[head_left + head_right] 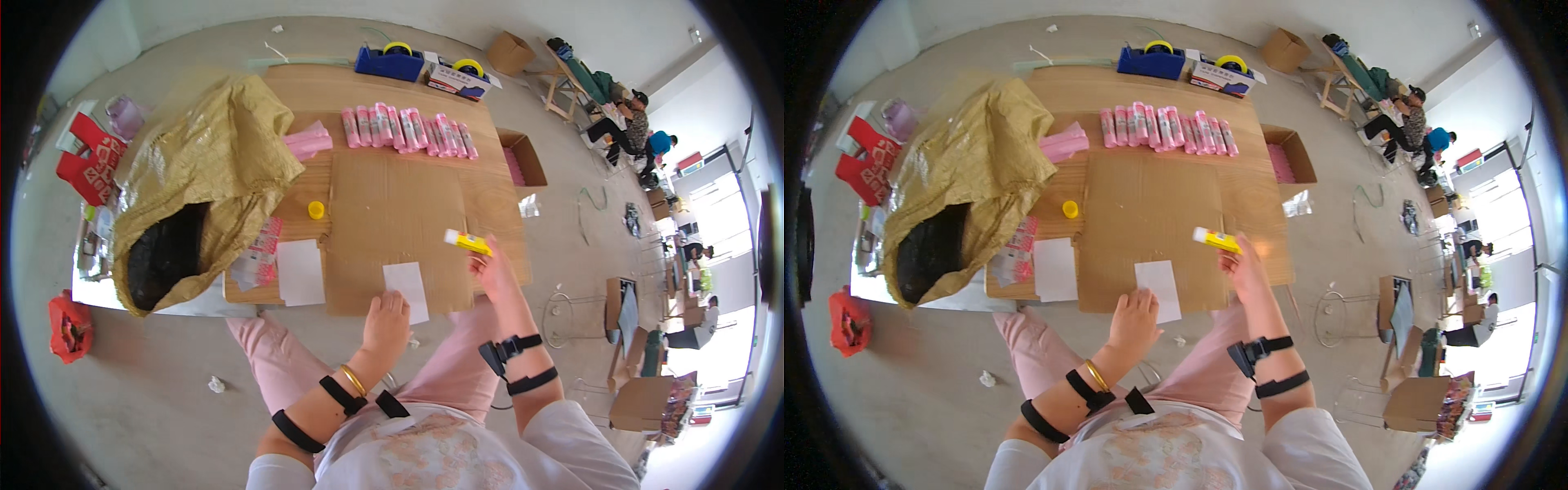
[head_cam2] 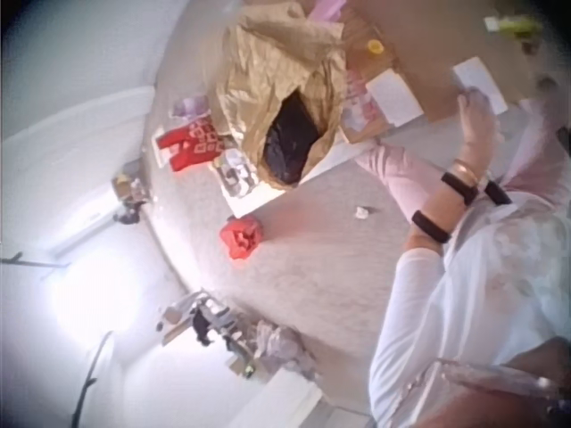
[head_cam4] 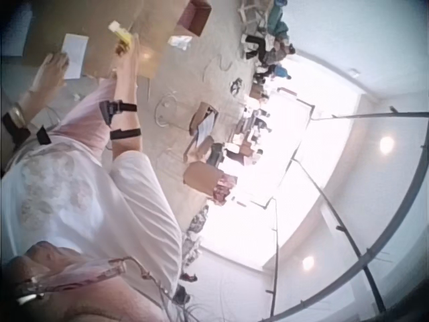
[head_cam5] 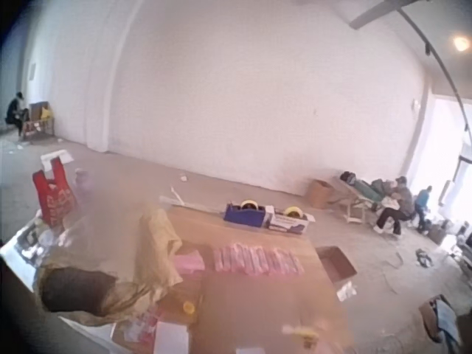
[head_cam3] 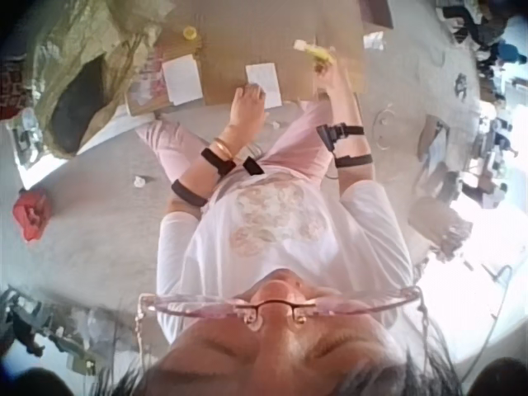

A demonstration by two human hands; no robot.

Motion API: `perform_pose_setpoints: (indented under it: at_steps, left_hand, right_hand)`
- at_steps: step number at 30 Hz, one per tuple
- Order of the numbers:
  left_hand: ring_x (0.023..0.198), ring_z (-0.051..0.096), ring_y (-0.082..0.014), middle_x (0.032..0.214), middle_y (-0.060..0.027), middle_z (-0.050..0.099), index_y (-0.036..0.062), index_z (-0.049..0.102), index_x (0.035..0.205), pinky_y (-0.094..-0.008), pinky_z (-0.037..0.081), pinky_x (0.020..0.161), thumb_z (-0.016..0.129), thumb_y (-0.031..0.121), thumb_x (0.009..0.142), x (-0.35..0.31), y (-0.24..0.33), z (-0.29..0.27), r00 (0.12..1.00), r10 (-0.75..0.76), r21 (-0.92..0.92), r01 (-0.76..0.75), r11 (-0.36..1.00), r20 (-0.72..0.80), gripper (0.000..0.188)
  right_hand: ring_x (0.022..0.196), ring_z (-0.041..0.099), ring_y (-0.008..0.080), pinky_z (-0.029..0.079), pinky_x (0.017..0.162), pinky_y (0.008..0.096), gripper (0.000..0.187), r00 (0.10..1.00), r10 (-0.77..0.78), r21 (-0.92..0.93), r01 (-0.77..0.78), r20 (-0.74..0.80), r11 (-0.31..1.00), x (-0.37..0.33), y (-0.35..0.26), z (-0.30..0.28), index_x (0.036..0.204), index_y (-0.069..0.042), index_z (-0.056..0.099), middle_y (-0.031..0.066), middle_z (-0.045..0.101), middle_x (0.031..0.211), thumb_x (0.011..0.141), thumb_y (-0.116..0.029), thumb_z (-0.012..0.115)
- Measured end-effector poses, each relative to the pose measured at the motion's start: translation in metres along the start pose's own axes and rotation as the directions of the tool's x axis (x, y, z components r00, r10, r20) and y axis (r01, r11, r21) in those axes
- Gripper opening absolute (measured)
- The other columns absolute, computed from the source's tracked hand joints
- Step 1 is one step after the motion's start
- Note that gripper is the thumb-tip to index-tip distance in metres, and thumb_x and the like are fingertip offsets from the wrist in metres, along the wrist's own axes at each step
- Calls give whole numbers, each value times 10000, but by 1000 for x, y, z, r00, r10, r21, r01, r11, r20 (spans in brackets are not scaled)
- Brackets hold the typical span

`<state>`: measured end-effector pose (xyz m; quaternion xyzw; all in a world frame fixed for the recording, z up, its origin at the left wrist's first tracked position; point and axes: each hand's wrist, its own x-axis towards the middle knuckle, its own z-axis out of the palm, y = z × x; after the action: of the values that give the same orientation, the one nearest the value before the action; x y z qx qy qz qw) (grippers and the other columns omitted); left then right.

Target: Applying adhesive labels or wrap around small cylindrical pink plastic containers.

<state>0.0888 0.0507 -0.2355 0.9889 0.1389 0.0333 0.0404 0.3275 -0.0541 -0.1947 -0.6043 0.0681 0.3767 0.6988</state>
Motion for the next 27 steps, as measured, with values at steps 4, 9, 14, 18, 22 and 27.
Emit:
perform_pose_setpoints:
  at_steps: [4, 9, 14, 18, 22, 27]
  left_hand:
    - [1075, 448, -262, 1139, -113, 531, 32, 503, 1148, -384, 358, 882, 705, 361, 699, 8, -8, -24, 998, -47, -302, 56, 952, 38, 592]
    - [1059, 460, -290, 1097, -98, 557, 60, 464, 1194, -413, 355, 878, 687, 337, 741, 18, -17, -21, 986, -164, -462, 150, 874, 9, 576]
    - [877, 544, -237, 923, -78, 603, 52, 484, 1132, -390, 393, 815, 680, 270, 774, 44, -32, -29, 968, -241, -642, 226, 732, 66, 462]
    - [618, 545, -149, 726, -38, 581, 47, 515, 1057, -316, 444, 626, 631, 159, 821, 66, -55, -31, 909, -411, -879, 250, 406, 69, 286]
    - [564, 473, -90, 642, -18, 511, 51, 522, 1038, -241, 392, 527, 570, 76, 860, 82, -77, -36, 890, -456, -888, 198, 414, -14, 186]
    - [577, 494, -86, 725, -26, 552, 52, 542, 1061, -235, 406, 541, 578, 102, 858, 104, -60, -28, 910, -399, -880, 278, 386, 112, 212]
  right_hand:
    - [868, 549, 145, 462, 779, 304, 441, 993, 63, 329, -92, 99, 940, -10, 14, -34, 1172, -56, 480, 98, 588, 1000, 830, -283, 641]
    - [986, 548, 164, 455, 818, 297, 400, 967, 13, 252, -79, 253, 965, -28, 21, -14, 1186, -57, 471, 95, 576, 1043, 833, -154, 632]
    - [930, 589, 169, 478, 777, 280, 367, 959, -177, -153, 213, 221, 965, 18, 24, -7, 1148, -55, 485, 67, 592, 1015, 817, -71, 643]
    - [891, 597, 249, 476, 750, 329, 347, 856, -450, -608, 504, 256, 613, 39, 22, 29, 1069, -34, 497, 103, 595, 973, 768, -65, 666]
    - [951, 522, 354, 433, 821, 407, 329, 717, -604, -742, 604, 348, 291, 50, 34, 41, 1025, -21, 507, 159, 565, 960, 740, -95, 654]
    - [913, 538, 352, 443, 782, 420, 318, 758, -597, -818, 504, 263, 279, 51, 24, 14, 973, -31, 545, 169, 571, 962, 731, -168, 699]
